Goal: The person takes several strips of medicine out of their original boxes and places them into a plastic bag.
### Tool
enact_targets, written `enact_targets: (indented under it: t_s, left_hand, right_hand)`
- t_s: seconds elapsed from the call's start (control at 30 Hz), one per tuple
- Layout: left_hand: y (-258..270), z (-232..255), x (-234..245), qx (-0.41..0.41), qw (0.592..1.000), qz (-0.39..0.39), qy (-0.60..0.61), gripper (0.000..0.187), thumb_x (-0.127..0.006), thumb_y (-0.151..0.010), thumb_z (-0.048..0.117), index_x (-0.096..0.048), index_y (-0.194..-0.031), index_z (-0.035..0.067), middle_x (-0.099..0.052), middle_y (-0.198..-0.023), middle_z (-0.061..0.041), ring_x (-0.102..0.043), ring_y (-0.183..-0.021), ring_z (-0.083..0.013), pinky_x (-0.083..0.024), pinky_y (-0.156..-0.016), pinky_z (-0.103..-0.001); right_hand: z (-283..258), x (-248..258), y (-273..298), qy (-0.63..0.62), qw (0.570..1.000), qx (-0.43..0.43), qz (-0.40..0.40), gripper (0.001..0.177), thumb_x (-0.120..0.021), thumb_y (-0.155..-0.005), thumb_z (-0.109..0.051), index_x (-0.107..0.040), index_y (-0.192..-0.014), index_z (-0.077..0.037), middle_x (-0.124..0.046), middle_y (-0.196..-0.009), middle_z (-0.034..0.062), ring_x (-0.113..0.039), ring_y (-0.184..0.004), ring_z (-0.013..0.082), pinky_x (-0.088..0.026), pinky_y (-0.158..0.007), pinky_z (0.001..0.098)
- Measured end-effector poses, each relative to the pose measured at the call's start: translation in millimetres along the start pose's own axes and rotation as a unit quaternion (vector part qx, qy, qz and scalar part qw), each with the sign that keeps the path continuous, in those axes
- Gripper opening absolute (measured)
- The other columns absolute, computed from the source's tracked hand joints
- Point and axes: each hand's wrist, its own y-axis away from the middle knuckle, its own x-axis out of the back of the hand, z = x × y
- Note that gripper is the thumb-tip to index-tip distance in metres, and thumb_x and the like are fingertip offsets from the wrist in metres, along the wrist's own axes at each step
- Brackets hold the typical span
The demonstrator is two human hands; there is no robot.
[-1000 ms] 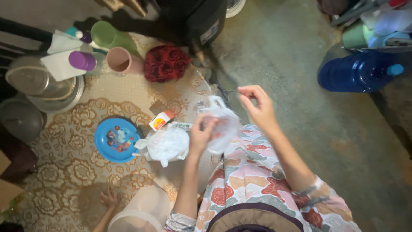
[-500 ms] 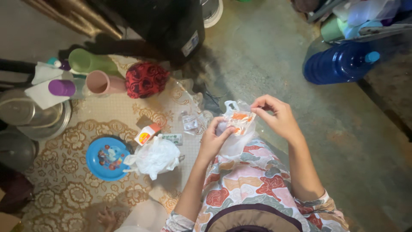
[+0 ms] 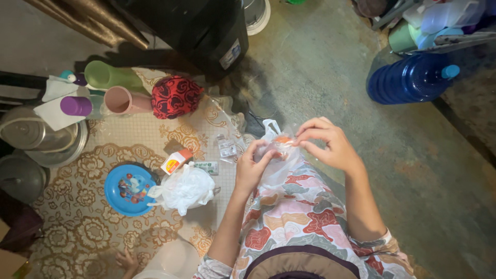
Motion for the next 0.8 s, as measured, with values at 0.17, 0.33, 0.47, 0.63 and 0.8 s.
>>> enact_targets:
  t_s: [0.17,0.33,0.47,0.63,0.8]
  left_hand:
    - [7,5,3,0.002,0.997,-0.015,-0.074,0.034,-0.091,-0.095,0.028,-0.079,-0.122,0.011,-0.085,-0.099,-0.008,-0.077,-0.087,-0.0130,-0.060,-0.079,-0.032]
    - [9,5,1,-0.045,0.995,-0.010,-0.087,0.033,-0.093,-0.092,0.029,-0.080,-0.118,0.012,-0.086,-0.104,-0.005,-0.081,-0.090,-0.0128,-0.062,-0.080,-0.031]
    - [7,6,-4,-0.025,0.997,-0.023,-0.066,0.032,-0.093,-0.092,0.027,-0.080,-0.117,0.011,-0.086,-0.100,-0.005,-0.080,-0.087,-0.0133,-0.062,-0.079,-0.031]
    - [0,8,-8,-0.075,0.996,-0.018,-0.043,0.031,-0.093,-0.094,0.025,-0.080,-0.117,0.010,-0.085,-0.104,-0.006,-0.080,-0.093,-0.0132,-0.062,-0.085,-0.031]
    - [-6,15,-5,-0.060,0.995,-0.044,-0.073,0.033,-0.093,-0.094,0.025,-0.077,-0.120,0.012,-0.085,-0.104,-0.004,-0.080,-0.092,-0.0122,-0.062,-0.083,-0.030]
  right_hand:
    - [11,-5,-6,0.044,0.999,-0.021,0.023,0.021,-0.074,-0.090,-0.006,-0.086,-0.105,-0.016,-0.083,-0.119,0.0004,-0.073,-0.114,0.0214,-0.058,-0.103,0.0360]
    - [3,0,-8,0.042,0.994,-0.084,-0.062,0.024,-0.092,-0.088,-0.028,-0.092,-0.111,-0.021,-0.085,-0.100,-0.0015,-0.072,-0.094,0.0210,-0.059,-0.087,0.0354]
    - [-3,3,-10,0.065,0.995,-0.058,-0.047,0.023,-0.093,-0.087,-0.029,-0.091,-0.108,-0.020,-0.081,-0.098,0.0004,-0.072,-0.097,0.0219,-0.058,-0.088,0.0374]
    - [-7,0,-10,0.045,0.999,-0.021,-0.001,0.032,-0.092,-0.087,-0.029,-0.085,-0.115,-0.016,-0.084,-0.113,0.0005,-0.070,-0.099,0.0229,-0.056,-0.089,0.0373]
    - [0,1,-6,0.037,0.999,-0.033,-0.002,0.021,-0.090,-0.090,-0.025,-0.088,-0.110,-0.017,-0.083,-0.099,0.0000,-0.072,-0.094,0.0210,-0.056,-0.089,0.0363]
